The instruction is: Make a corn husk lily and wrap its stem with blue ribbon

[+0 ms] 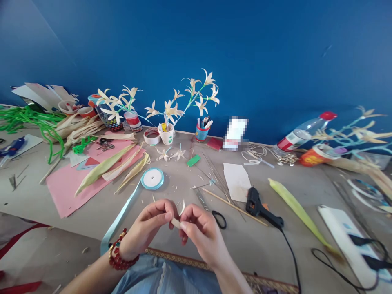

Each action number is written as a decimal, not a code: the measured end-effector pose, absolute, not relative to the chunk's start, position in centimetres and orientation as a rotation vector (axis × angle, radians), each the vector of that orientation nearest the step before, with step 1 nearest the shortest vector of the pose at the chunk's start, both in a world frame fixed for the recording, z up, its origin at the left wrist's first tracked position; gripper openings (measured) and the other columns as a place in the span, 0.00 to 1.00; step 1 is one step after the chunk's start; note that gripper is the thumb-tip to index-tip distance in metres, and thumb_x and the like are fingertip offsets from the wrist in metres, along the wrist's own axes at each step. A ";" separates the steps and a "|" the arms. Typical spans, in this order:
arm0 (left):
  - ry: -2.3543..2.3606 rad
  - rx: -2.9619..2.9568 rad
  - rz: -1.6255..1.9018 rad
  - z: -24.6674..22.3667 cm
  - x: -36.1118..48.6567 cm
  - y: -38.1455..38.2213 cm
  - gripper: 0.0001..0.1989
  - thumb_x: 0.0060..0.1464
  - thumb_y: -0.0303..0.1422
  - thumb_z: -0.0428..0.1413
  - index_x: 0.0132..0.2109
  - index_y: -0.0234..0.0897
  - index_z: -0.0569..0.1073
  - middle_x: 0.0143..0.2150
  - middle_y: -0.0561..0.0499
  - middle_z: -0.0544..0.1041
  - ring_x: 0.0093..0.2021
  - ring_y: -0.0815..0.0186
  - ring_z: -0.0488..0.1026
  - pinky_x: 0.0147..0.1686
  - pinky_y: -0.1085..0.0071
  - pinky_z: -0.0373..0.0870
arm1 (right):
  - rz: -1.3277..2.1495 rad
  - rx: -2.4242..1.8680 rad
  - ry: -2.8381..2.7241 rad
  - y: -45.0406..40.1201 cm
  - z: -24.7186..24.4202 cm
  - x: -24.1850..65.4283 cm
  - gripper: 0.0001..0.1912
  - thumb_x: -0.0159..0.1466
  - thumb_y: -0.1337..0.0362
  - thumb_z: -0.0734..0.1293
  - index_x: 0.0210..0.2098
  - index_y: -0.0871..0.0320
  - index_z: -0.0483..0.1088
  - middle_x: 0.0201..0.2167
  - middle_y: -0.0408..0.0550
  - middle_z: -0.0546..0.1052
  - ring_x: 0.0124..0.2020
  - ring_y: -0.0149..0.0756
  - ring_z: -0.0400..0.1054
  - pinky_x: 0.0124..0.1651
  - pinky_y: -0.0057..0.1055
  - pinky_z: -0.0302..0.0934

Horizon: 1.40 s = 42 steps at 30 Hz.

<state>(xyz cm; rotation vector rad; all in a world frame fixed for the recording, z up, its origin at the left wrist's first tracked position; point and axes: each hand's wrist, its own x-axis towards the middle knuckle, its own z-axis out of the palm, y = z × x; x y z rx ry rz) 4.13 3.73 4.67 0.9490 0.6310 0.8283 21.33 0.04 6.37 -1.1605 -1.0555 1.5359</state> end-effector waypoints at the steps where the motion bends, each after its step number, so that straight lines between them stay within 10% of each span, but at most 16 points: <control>1: 0.630 0.983 0.815 4.7 4.0 3.7 0.10 0.57 0.37 0.58 0.32 0.34 0.72 0.29 0.51 0.69 0.32 0.66 0.66 0.37 0.70 0.62 | 1.534 -1.174 -1.087 0.0 6.4 21.4 0.05 0.58 0.65 0.65 0.26 0.57 0.66 0.22 0.39 0.68 0.23 0.30 0.64 0.27 0.26 0.64; 42: 0.496 0.778 0.787 3.9 3.5 4.0 0.07 0.52 0.31 0.62 0.29 0.33 0.73 0.25 0.51 0.69 0.29 0.68 0.64 0.34 0.71 0.58 | 1.655 -1.035 -0.832 0.7 4.9 22.7 0.08 0.57 0.63 0.67 0.24 0.58 0.68 0.17 0.39 0.68 0.18 0.28 0.62 0.21 0.24 0.60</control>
